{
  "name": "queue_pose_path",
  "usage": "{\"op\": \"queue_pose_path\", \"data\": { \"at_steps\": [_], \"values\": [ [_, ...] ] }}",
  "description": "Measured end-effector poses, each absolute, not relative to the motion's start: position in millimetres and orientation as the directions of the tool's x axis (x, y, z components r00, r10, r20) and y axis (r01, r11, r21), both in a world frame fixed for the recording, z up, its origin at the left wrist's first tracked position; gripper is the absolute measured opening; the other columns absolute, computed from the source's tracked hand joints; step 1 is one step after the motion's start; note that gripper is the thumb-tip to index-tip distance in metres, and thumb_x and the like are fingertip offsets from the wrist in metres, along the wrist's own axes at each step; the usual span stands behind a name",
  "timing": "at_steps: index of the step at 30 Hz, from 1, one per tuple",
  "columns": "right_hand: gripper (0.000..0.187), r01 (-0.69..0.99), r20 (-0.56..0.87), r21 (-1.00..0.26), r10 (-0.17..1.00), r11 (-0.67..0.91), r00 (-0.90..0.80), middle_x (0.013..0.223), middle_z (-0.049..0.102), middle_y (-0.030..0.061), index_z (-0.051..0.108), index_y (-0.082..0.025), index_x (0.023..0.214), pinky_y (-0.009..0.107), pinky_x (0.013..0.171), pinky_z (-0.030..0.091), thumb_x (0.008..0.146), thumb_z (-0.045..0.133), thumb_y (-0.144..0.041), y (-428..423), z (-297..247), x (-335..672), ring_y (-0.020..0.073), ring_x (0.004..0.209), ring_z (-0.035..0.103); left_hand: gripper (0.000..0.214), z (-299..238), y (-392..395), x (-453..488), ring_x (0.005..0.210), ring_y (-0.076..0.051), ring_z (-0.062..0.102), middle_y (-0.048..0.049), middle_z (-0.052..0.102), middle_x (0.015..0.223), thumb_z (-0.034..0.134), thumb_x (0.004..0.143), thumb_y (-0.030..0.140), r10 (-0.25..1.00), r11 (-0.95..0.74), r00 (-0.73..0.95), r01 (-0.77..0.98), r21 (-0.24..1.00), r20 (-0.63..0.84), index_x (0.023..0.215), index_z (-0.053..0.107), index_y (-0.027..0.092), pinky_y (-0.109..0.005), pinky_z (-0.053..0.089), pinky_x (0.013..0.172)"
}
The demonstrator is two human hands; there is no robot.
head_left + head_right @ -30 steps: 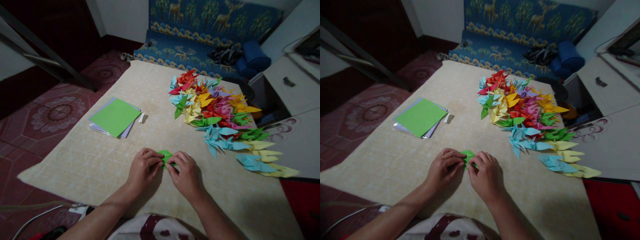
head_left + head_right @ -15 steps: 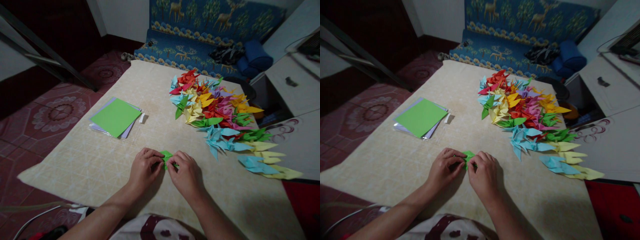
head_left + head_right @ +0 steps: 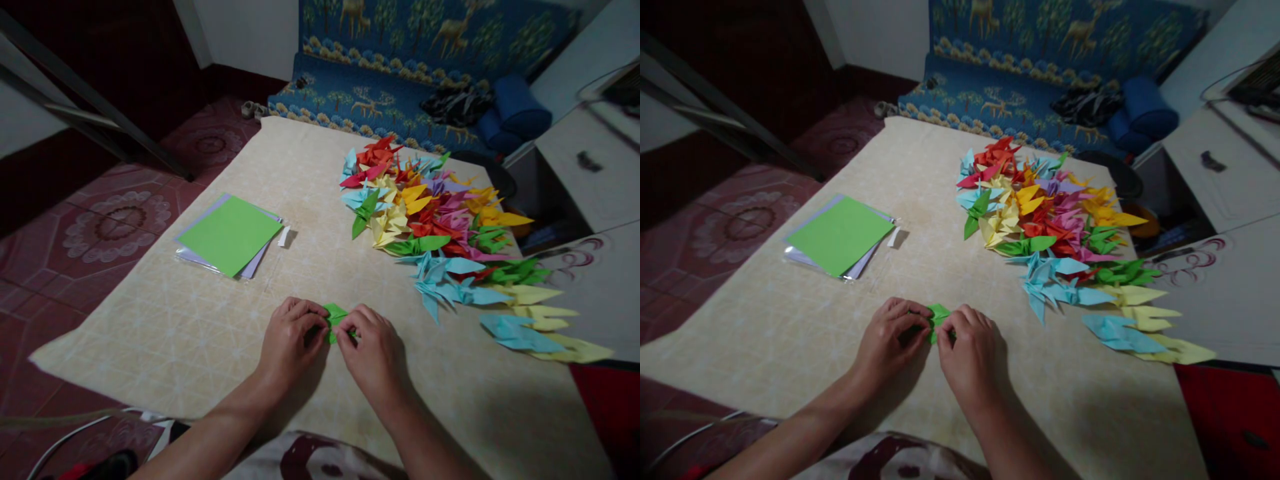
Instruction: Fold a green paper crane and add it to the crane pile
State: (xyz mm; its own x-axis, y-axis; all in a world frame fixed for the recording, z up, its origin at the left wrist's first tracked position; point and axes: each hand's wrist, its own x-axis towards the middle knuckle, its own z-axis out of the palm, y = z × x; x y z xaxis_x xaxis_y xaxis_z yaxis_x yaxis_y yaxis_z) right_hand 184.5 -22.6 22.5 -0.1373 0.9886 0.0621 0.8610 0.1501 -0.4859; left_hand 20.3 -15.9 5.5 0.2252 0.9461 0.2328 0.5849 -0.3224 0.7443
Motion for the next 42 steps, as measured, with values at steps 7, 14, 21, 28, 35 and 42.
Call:
{"op": "queue_pose_path", "data": {
  "at_steps": [7,14,21,28,35,42],
  "values": [
    [0.026,0.81,0.027,-0.586,0.999,0.04,-0.03,0.102,0.058,0.0018,0.055,-0.023,0.084,0.027,0.067,0.044,0.07,0.075,-0.014,-16,23,190,0.0165,0.079,0.056,0.022,7,-15,13,0.085,-0.02,0.058,-0.0038,0.073,0.091,0.058,0.078,0.003,0.925,-0.364,0.293,0.497,0.788,0.242,0.084,0.07,0.021,-0.038,0.048,0.078],
    [0.041,0.835,-0.006,-0.539,0.99,0.115,-0.141,0.094,0.063,0.0013,0.055,-0.024,0.099,0.029,0.067,0.047,0.067,0.075,-0.01,-7,29,200,0.0183,0.079,0.06,0.029,2,-17,6,0.087,-0.02,0.06,-0.0039,0.073,0.094,0.052,0.074,-0.004,0.913,-0.387,0.307,0.444,0.808,0.269,0.079,0.067,0.02,-0.038,0.049,0.078],
    [0.022,0.89,-0.044,-0.404,0.967,0.211,-0.249,0.076,0.063,-0.0014,0.059,-0.024,0.075,0.026,0.062,0.038,0.067,0.077,-0.016,3,38,204,0.0169,0.073,0.059,0.032,1,-15,4,0.11,-0.025,0.056,-0.0124,0.062,0.119,0.065,0.08,0.019,0.913,-0.408,0.232,0.48,0.776,0.337,0.112,0.062,0.02,-0.043,0.047,0.092],
    [0.017,0.85,-0.058,-0.473,0.954,0.233,-0.294,0.074,0.062,-0.0038,0.061,-0.023,0.074,0.023,0.059,0.035,0.069,0.074,-0.015,-4,31,212,0.013,0.067,0.056,0.037,12,-7,3,0.074,-0.022,0.063,-0.0072,0.071,0.082,0.071,0.076,0.043,0.913,-0.394,0.331,0.558,0.731,0.24,0.104,0.068,0.018,-0.033,0.048,0.065],
    [0.015,0.841,-0.053,-0.493,0.957,0.222,-0.284,0.073,0.062,-0.0038,0.06,-0.023,0.076,0.021,0.056,0.034,0.072,0.072,-0.015,-11,30,212,0.0126,0.065,0.056,0.015,11,0,6,0.059,-0.016,0.062,-0.004,0.071,0.069,0.067,0.08,0.032,0.926,-0.305,0.362,0.557,0.772,0.104,0.082,0.075,0.019,-0.025,0.042,0.054],
    [0.016,0.767,0.06,-0.502,0.901,0.4,-0.431,0.084,0.062,-0.0007,0.059,-0.023,0.084,0.023,0.065,0.04,0.078,0.065,-0.009,-17,33,209,0.0151,0.077,0.057,0.013,11,-1,7,0.063,-0.016,0.064,-0.0039,0.071,0.069,0.067,0.081,0.029,0.911,-0.344,0.364,0.406,0.847,0.196,0.076,0.072,0.019,-0.027,0.046,0.06]
  ]
}}
